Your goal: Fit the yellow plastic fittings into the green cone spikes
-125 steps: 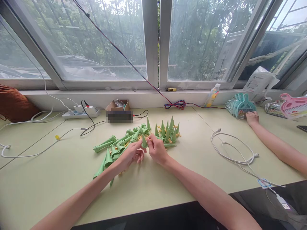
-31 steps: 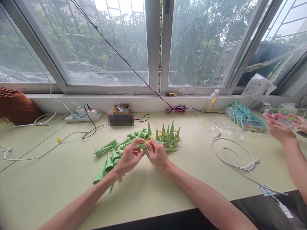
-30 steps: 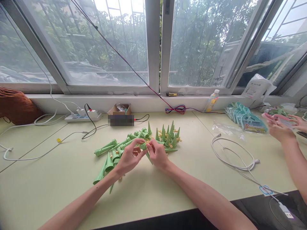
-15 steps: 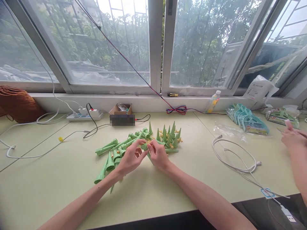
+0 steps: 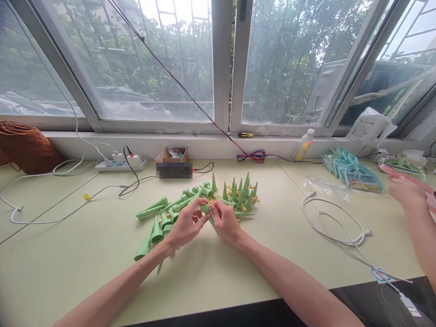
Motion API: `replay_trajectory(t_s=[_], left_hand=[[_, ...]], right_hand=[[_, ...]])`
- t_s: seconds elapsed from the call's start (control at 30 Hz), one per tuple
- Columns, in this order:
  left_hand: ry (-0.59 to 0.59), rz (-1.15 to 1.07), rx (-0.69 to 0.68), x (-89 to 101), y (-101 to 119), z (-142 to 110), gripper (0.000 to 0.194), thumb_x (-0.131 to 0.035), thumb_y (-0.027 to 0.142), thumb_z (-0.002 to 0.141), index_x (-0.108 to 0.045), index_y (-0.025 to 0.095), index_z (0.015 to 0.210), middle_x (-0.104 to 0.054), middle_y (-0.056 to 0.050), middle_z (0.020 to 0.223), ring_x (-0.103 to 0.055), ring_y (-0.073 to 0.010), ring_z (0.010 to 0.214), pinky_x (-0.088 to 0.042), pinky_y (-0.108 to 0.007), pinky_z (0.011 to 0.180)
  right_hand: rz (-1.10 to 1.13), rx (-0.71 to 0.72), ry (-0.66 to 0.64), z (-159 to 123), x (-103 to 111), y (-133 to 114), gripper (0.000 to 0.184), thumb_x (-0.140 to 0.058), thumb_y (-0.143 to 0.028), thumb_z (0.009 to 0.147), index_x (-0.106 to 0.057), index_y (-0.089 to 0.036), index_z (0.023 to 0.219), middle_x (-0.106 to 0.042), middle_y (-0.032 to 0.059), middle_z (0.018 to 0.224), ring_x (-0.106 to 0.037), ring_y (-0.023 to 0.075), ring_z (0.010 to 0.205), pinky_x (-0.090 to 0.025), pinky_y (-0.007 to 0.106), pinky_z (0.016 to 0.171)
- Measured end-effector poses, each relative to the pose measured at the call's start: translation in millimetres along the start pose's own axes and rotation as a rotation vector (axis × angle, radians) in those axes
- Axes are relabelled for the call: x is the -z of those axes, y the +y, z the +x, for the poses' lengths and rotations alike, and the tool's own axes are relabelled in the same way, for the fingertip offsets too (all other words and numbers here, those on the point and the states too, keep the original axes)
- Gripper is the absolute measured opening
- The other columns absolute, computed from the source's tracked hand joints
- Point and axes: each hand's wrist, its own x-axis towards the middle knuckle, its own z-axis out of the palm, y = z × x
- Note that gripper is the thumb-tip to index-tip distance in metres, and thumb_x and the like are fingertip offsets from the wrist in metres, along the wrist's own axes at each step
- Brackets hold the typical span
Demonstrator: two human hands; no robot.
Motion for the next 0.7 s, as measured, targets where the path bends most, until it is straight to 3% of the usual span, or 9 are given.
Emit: replay_trajectory(t_s=[0.7], left_hand=[[-0.011,0.032,-0.046,0.2,-2.0,0.3,0.025,-0.058,0.034,0.09,-0.053,0.022,0.111,-0.06,-0.004,0.11,-0.055,-0.0074,0.058,-0.049,-0.024,0.052]], right_hand=[[0.004,0.013,0.007,0.1,-0.1,2.1,0.029,-0.043,-0.036,0.099,-0.046,-0.021,0.075,-0.037,-0.0058,0.058,-0.03,0.0108,0.05,-0.024,0.025,0.049]])
